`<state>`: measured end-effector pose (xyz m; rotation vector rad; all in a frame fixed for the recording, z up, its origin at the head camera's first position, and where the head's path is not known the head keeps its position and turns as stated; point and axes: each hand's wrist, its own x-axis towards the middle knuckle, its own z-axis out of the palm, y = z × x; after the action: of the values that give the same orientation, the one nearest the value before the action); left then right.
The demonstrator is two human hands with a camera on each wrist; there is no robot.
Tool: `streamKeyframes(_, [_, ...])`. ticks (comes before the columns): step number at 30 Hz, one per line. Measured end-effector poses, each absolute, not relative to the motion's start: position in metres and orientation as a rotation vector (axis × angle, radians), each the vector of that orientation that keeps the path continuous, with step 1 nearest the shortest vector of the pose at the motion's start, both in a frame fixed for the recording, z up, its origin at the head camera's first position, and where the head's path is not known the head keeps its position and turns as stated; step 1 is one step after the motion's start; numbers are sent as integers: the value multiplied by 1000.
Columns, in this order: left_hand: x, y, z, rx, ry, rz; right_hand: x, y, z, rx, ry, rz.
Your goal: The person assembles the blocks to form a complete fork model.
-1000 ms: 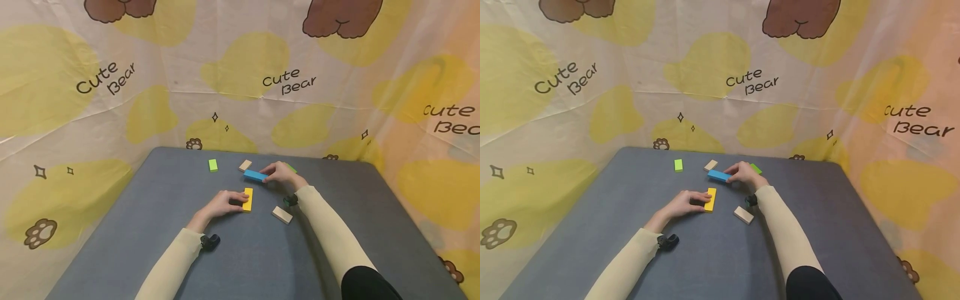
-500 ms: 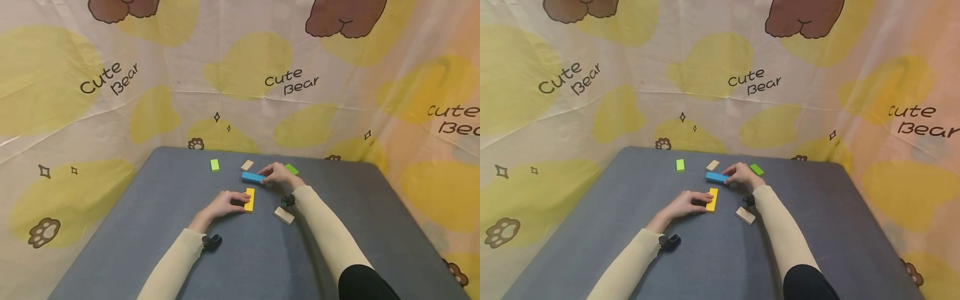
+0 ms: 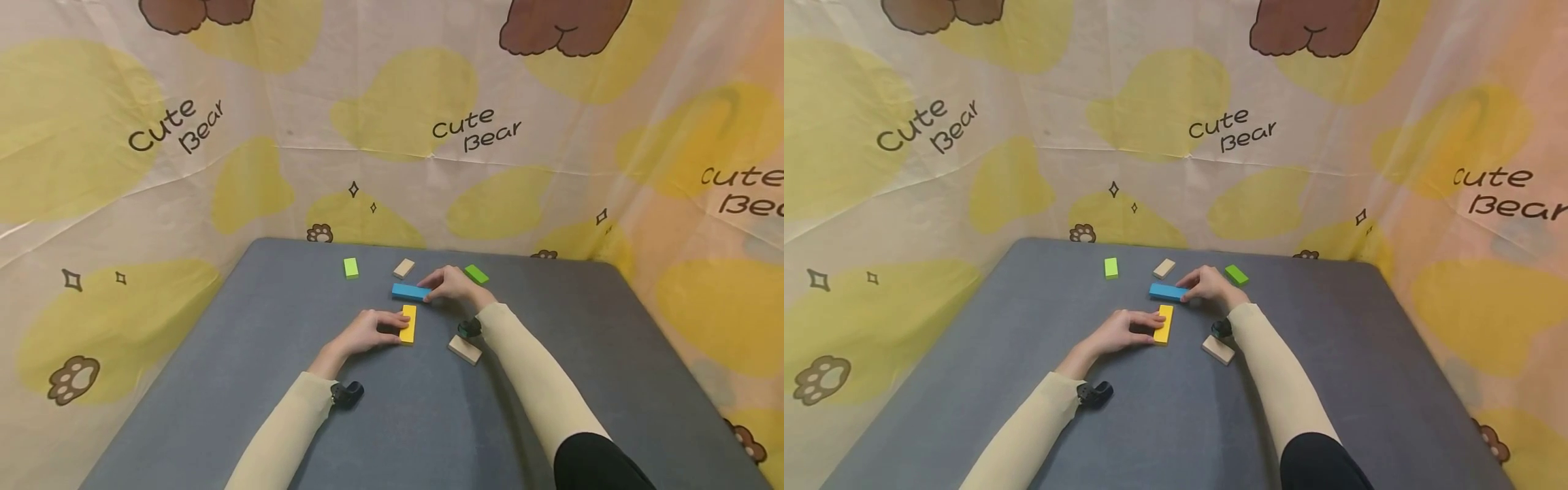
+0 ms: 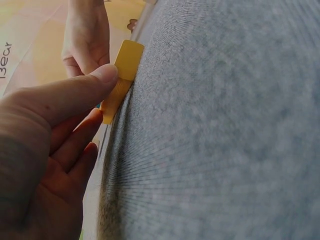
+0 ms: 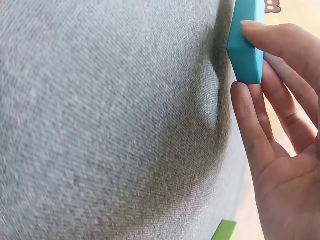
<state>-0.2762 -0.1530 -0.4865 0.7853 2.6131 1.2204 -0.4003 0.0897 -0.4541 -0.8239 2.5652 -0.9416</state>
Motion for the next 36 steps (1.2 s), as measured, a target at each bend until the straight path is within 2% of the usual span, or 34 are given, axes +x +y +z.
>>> streamKeyframes(36, [-276, -154, -487, 780, 2597, 1243, -398, 83, -452, -925, 2537, -828])
